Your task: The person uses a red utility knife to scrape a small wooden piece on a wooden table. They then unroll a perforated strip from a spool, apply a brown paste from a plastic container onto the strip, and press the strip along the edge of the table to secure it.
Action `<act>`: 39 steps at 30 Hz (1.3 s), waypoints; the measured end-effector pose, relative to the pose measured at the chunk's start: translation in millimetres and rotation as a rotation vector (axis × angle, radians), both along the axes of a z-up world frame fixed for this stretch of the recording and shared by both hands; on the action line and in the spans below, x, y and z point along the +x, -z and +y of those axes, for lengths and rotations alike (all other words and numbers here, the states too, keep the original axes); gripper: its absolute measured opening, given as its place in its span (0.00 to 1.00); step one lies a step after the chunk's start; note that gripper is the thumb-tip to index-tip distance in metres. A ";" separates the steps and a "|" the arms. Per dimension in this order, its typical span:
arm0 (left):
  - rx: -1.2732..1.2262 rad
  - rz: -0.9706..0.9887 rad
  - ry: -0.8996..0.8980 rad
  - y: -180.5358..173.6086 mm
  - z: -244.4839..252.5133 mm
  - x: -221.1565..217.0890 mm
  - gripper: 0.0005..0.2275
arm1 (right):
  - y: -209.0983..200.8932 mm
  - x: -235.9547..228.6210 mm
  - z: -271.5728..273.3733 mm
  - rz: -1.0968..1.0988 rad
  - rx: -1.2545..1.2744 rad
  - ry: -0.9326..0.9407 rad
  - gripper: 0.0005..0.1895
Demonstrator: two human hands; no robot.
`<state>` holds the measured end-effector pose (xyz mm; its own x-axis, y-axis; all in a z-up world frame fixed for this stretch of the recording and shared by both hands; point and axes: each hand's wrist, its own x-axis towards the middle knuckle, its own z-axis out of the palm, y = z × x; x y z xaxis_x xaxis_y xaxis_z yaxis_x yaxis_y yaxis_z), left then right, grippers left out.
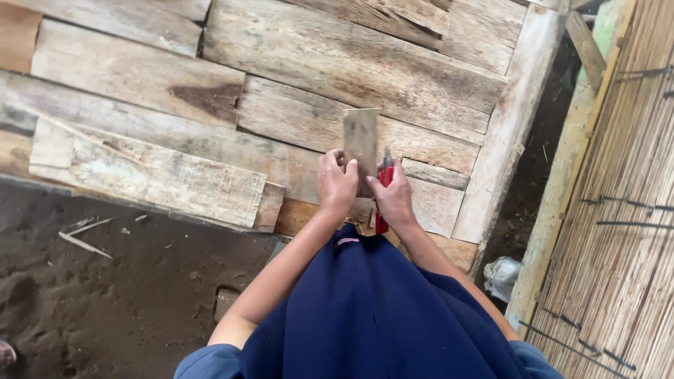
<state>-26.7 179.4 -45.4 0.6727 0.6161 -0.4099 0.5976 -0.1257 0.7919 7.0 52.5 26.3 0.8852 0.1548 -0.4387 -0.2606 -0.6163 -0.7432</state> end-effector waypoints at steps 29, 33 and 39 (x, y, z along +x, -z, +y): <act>-0.591 -0.029 -0.589 19.8 306.7 -208.5 0.13 | -26.5 -105.6 367.1 -0.040 -0.535 -0.761 0.30; -0.670 0.002 -0.369 39.6 310.4 -214.3 0.08 | -17.8 -104.9 377.3 -0.025 -0.595 -0.699 0.28; -0.828 -0.054 -0.294 8.3 330.5 -229.9 0.11 | -41.8 -98.7 390.2 0.044 -0.695 -0.783 0.26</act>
